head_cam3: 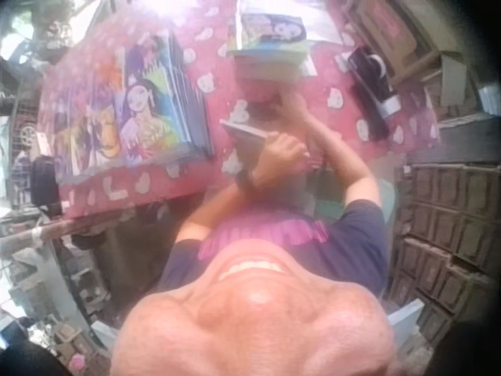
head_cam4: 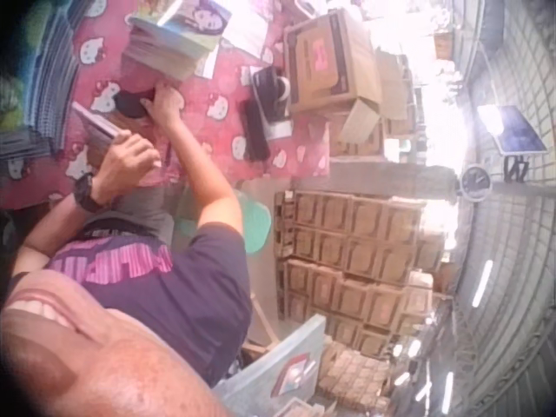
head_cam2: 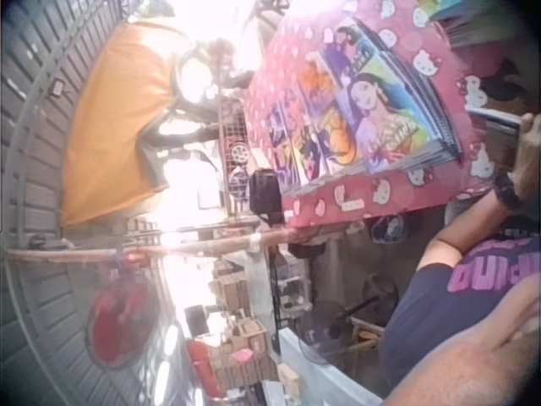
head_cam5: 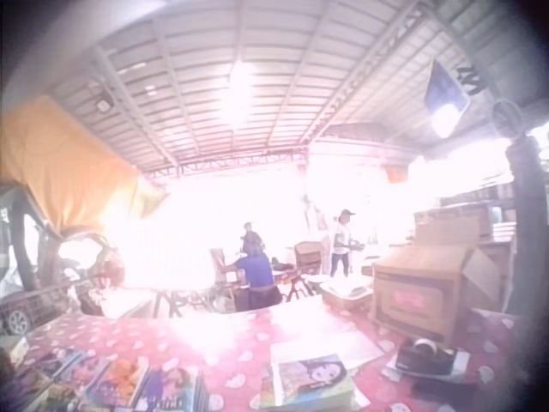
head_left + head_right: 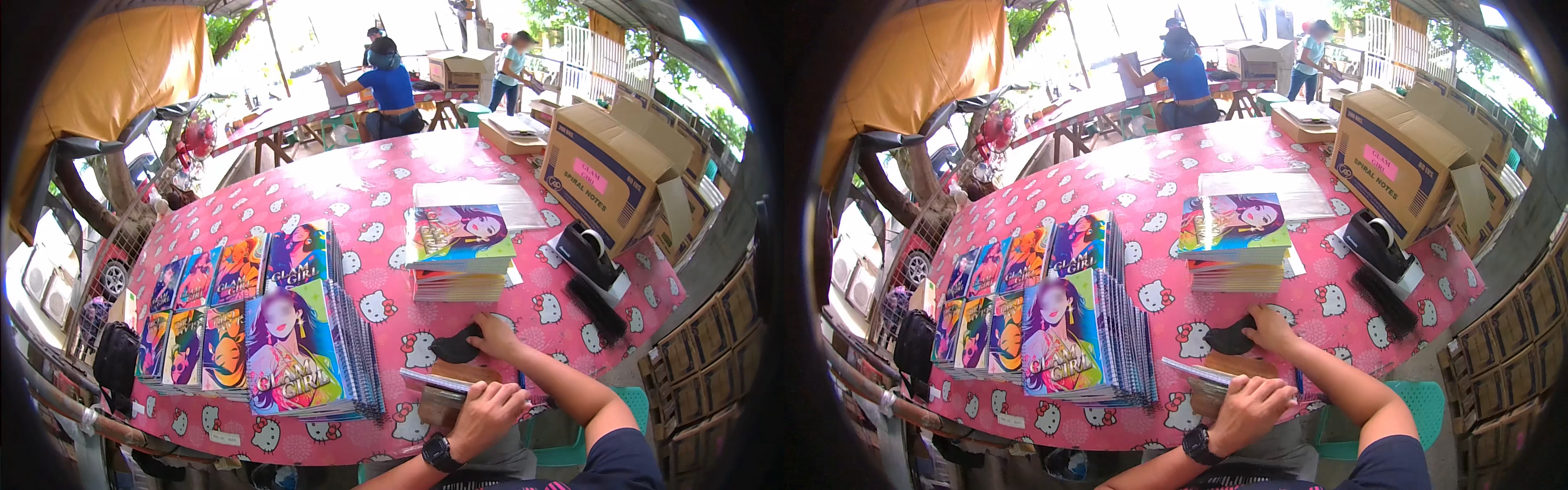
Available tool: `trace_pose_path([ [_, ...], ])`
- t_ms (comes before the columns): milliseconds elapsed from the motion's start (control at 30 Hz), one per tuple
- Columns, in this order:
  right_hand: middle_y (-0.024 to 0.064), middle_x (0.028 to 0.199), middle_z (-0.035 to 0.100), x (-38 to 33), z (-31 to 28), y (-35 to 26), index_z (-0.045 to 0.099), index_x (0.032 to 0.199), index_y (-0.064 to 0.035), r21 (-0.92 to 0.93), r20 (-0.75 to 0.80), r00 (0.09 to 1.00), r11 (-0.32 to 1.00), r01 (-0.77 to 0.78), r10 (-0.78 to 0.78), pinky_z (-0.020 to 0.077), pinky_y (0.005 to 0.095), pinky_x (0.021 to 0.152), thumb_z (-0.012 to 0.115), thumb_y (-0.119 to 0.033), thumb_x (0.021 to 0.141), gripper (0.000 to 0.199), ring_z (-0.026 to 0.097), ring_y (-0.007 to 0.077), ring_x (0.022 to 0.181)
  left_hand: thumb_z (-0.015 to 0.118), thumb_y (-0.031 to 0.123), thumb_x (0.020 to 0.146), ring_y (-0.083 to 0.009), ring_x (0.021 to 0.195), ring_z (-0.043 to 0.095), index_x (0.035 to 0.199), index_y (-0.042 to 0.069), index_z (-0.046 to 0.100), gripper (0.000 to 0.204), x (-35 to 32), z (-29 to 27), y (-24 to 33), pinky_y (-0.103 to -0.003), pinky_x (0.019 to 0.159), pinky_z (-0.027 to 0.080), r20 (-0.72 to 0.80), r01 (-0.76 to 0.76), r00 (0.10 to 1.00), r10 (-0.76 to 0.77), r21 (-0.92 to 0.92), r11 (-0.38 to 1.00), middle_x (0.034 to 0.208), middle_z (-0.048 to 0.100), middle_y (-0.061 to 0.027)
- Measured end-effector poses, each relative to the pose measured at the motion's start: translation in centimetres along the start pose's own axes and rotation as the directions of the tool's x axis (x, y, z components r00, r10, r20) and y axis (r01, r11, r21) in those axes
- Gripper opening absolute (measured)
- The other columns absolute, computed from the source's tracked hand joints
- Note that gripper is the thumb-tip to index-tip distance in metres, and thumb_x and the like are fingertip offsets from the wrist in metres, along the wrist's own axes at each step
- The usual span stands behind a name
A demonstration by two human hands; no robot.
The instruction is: The person binds notebooks by inserting plastic spiral coils through pre-punched holes and then uses pliers to cut and crimp the ends of the coils.
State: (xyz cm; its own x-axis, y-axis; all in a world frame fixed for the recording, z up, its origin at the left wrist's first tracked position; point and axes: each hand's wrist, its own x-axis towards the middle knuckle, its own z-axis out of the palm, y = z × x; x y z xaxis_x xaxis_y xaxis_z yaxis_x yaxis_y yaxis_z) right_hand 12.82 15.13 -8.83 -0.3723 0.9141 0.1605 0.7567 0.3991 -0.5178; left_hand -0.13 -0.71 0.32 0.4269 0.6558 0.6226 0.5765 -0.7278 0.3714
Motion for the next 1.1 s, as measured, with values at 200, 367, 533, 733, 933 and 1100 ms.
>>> trace_pose_path([
  [200,0.0201,0.110,0.057,-0.7,-2.2,0.6,0.053,0.124,-0.0110,0.005,0.060,0.998,1.000,-0.029,0.029,0.0448,0.0445,0.091,0.069,-0.022,0.078,0.050,0.054,0.0393,0.106,0.064,0.030,0.086,-0.0122,0.090,0.058,0.109,0.016,0.058,0.028,-1.1,0.5,-0.4,-0.033,0.086,0.033,0.160,0.036,0.986,-0.037,0.011,0.999,0.104,0.060,0.0009],
  [367,0.0224,0.135,0.044,-3.6,-2.2,0.4,0.046,0.137,-0.0207,-0.082,0.103,0.991,0.992,0.095,-0.086,0.0334,0.0524,0.103,0.069,-0.036,0.077,0.066,0.039,0.0440,0.125,0.064,0.026,0.085,-0.0126,0.096,0.056,0.106,0.019,0.059,0.022,-0.2,-0.1,-0.2,-0.041,0.091,0.030,-0.015,-0.002,1.000,0.002,-0.024,1.000,0.099,0.061,0.0054],
  [533,0.0258,0.142,0.036,-4.4,-2.6,0.7,0.044,0.140,-0.0220,-0.130,0.279,0.960,0.990,0.054,-0.016,0.0289,0.0562,0.106,0.070,-0.038,0.074,0.073,0.032,0.0473,0.130,0.065,0.024,0.083,-0.0126,0.095,0.057,0.102,0.021,0.061,0.019,-0.2,0.1,-0.6,-0.045,0.096,0.026,0.031,0.017,0.999,-0.019,0.056,0.998,0.095,0.061,0.0054],
  [733,0.0227,0.125,0.051,-6.6,-3.9,-0.7,0.055,0.132,-0.0179,0.144,-0.024,0.996,0.986,0.085,-0.082,0.0390,0.0424,0.102,0.069,-0.024,0.077,0.057,0.050,0.0384,0.116,0.062,0.024,0.087,-0.0150,0.089,0.058,0.100,0.019,0.062,0.014,0.2,-0.3,-1.3,-0.047,0.098,0.024,0.044,-0.012,0.999,0.011,0.043,0.999,0.088,0.060,0.0028],
  [933,0.0159,0.129,0.054,-13.5,-2.8,1.9,0.048,0.133,0.0019,0.978,-0.070,0.998,0.198,0.067,0.008,0.0473,0.0371,0.090,0.053,-0.058,0.090,0.074,0.055,0.0266,0.114,0.062,0.027,0.087,-0.0160,0.088,0.058,0.092,0.017,0.065,0.012,1.2,-1.2,-0.3,-0.044,0.096,0.026,0.112,0.015,0.994,-0.017,0.018,1.000,0.089,0.061,0.0021],
  [1100,0.0180,0.131,0.054,-15.5,-1.4,0.6,0.051,0.131,-0.0043,0.789,-0.171,0.975,-0.573,0.221,0.142,0.0489,0.0460,0.089,0.039,-0.070,0.087,0.080,0.053,0.0341,0.119,0.063,0.026,0.086,-0.0163,0.088,0.058,0.091,0.017,0.066,0.011,1.9,-1.3,0.8,-0.042,0.091,0.029,-0.025,0.063,0.998,-0.065,-0.055,0.996,0.091,0.064,0.0038],
])
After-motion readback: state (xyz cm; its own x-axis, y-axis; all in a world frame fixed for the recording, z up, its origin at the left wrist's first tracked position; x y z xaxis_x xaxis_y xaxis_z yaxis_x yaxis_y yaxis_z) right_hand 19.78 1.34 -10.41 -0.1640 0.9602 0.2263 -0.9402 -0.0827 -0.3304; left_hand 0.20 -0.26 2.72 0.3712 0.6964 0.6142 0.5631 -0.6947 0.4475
